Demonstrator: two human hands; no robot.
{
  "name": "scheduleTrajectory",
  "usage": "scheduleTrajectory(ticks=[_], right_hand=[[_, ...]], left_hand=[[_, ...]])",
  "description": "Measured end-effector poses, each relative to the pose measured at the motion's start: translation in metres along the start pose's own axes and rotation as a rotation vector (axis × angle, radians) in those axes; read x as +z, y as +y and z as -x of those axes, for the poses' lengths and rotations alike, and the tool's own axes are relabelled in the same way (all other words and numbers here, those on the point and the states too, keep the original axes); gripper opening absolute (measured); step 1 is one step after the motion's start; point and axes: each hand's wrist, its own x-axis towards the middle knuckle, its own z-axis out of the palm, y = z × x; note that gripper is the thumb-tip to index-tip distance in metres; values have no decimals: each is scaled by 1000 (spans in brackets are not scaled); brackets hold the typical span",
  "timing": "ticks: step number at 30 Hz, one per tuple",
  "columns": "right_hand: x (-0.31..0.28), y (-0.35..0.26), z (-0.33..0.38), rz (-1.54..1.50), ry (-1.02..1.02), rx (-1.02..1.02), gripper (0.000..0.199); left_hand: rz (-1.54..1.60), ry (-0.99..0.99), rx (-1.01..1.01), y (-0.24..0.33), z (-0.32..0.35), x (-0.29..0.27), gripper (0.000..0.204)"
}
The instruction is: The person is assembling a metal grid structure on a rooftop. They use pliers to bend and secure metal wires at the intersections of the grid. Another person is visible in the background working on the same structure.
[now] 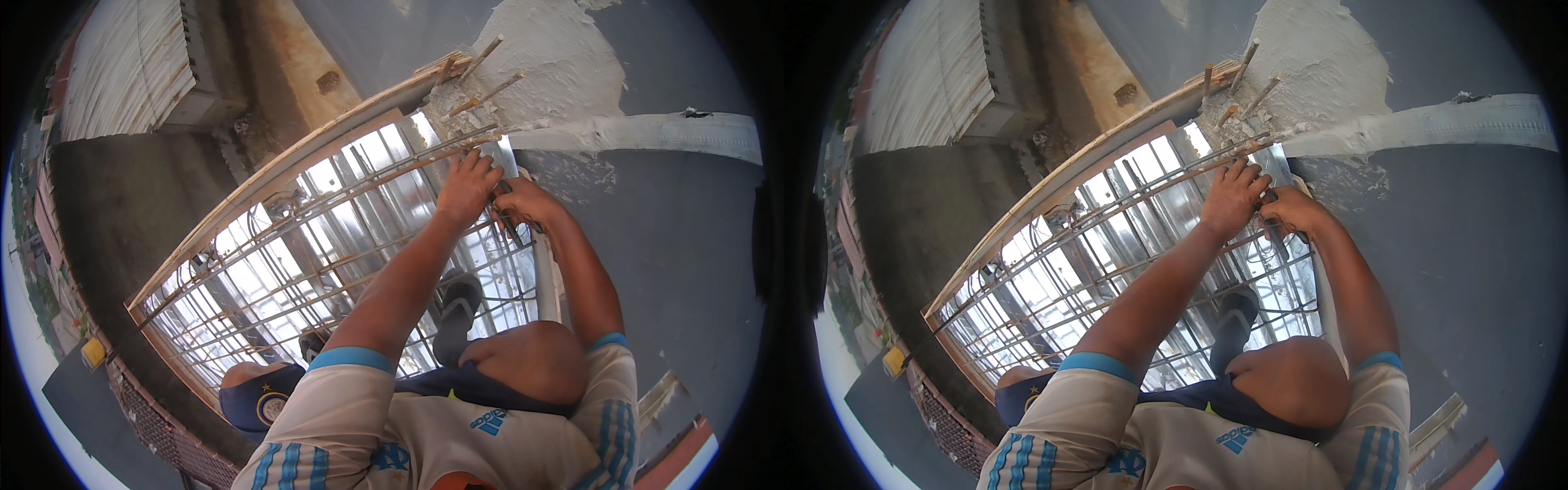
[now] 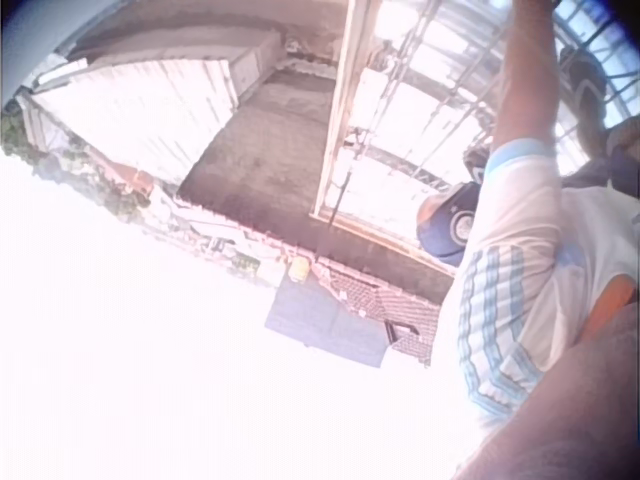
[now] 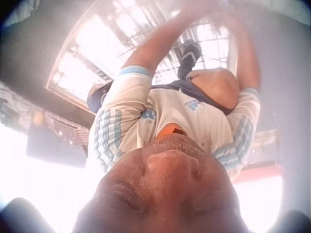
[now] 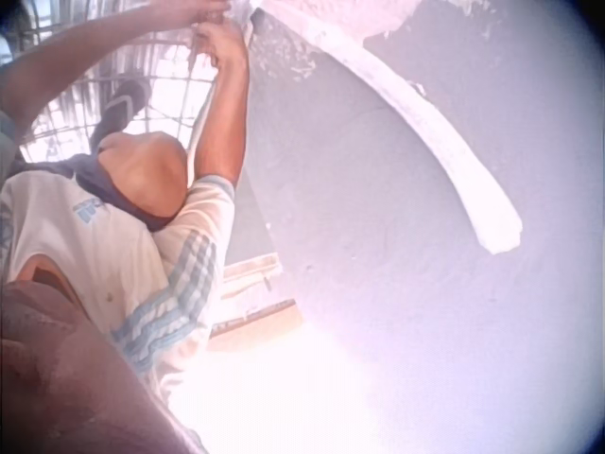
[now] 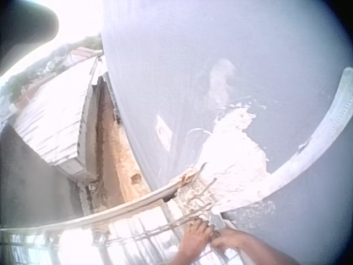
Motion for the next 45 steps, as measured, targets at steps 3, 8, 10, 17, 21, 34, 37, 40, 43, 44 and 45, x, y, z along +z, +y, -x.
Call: scheduleTrajectory(ticks=[3, 8, 10, 17, 21, 34, 37, 40, 43, 44, 45], right_hand=[[-2, 1, 4, 75, 16, 21, 28], [10, -23, 32, 839, 331, -248, 48], [18, -40, 46, 824, 412, -153, 60], [54, -21, 41, 1218, 466, 139, 72], [55, -25, 35, 1175, 463, 167, 58], [23, -6, 22, 734, 295, 85, 39], [11, 1, 22, 120, 177, 120, 34], [5, 21, 16, -440, 6, 42, 32], [1, 32, 10, -668, -109, 0, 35], [2, 31, 10, -697, -135, 5, 36], [2, 28, 10, -697, -135, 35, 37]], left_hand=[[70, 0, 18, 0, -7, 6, 29], [224, -70, -45, -1, -14, 8, 17], [203, -81, -74, -1, -14, 8, 15], [107, -171, -65, 7, -17, 10, 15], [150, -243, -100, 8, -21, 5, 15], [235, -88, -74, -5, -5, 9, 36], [146, -8, -59, -2, 11, 5, 46], [120, 36, -49, 8, 14, -2, 48], [120, 81, -35, 9, 6, 6, 45], [114, 93, -31, 6, 3, 9, 44], [111, 45, -18, 0, 0, 11, 41]])
